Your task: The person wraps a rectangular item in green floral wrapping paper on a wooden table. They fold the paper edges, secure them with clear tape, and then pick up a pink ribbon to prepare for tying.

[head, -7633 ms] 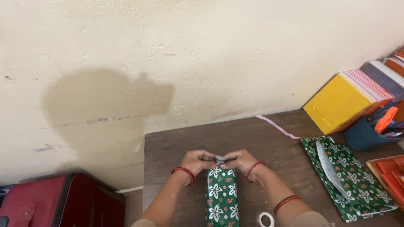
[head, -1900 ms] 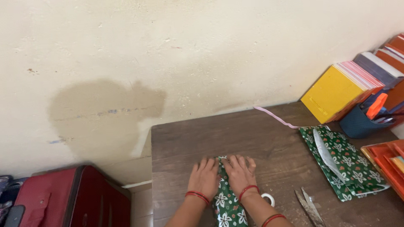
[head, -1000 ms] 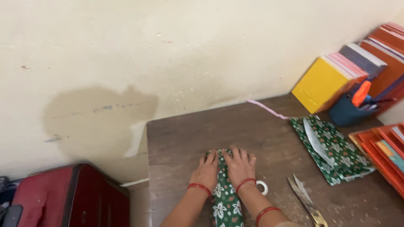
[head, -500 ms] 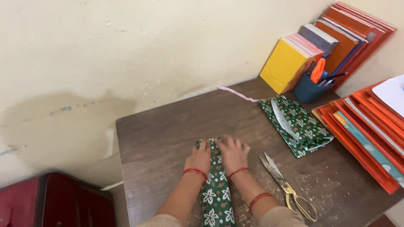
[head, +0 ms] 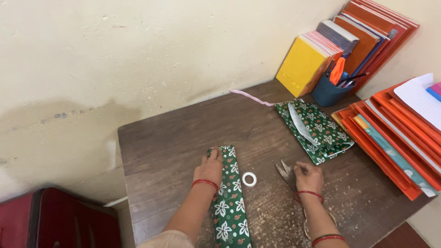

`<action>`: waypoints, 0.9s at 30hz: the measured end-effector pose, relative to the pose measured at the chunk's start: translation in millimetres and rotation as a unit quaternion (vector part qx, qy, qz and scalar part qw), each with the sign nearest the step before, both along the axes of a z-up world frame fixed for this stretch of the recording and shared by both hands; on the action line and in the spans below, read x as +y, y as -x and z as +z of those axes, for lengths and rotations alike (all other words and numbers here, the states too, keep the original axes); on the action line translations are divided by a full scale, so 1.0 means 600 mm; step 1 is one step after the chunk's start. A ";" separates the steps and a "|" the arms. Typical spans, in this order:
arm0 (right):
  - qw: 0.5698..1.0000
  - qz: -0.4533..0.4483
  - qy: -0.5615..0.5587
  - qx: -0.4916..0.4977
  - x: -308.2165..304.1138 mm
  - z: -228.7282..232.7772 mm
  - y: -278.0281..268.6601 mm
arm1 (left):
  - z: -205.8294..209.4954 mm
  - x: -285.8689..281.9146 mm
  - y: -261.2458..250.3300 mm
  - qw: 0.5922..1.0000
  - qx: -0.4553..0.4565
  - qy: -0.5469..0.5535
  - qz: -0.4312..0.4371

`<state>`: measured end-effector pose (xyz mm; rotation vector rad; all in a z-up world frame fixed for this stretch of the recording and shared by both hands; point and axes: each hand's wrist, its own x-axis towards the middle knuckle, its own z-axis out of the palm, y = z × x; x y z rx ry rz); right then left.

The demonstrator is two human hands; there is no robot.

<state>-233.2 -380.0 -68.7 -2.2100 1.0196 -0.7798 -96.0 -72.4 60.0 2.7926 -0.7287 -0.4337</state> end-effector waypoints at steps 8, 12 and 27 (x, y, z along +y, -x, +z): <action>0.999 0.024 0.009 0.037 -0.007 -0.001 -0.002 | -0.017 -0.001 -0.003 1.000 0.001 0.002 0.004; 0.998 0.043 -0.018 0.050 -0.010 0.006 -0.007 | -0.024 -0.001 -0.004 1.000 0.000 -0.001 0.006; 0.943 0.129 -0.300 -0.063 0.013 0.081 -0.054 | -0.015 0.000 -0.001 1.000 0.000 0.002 0.006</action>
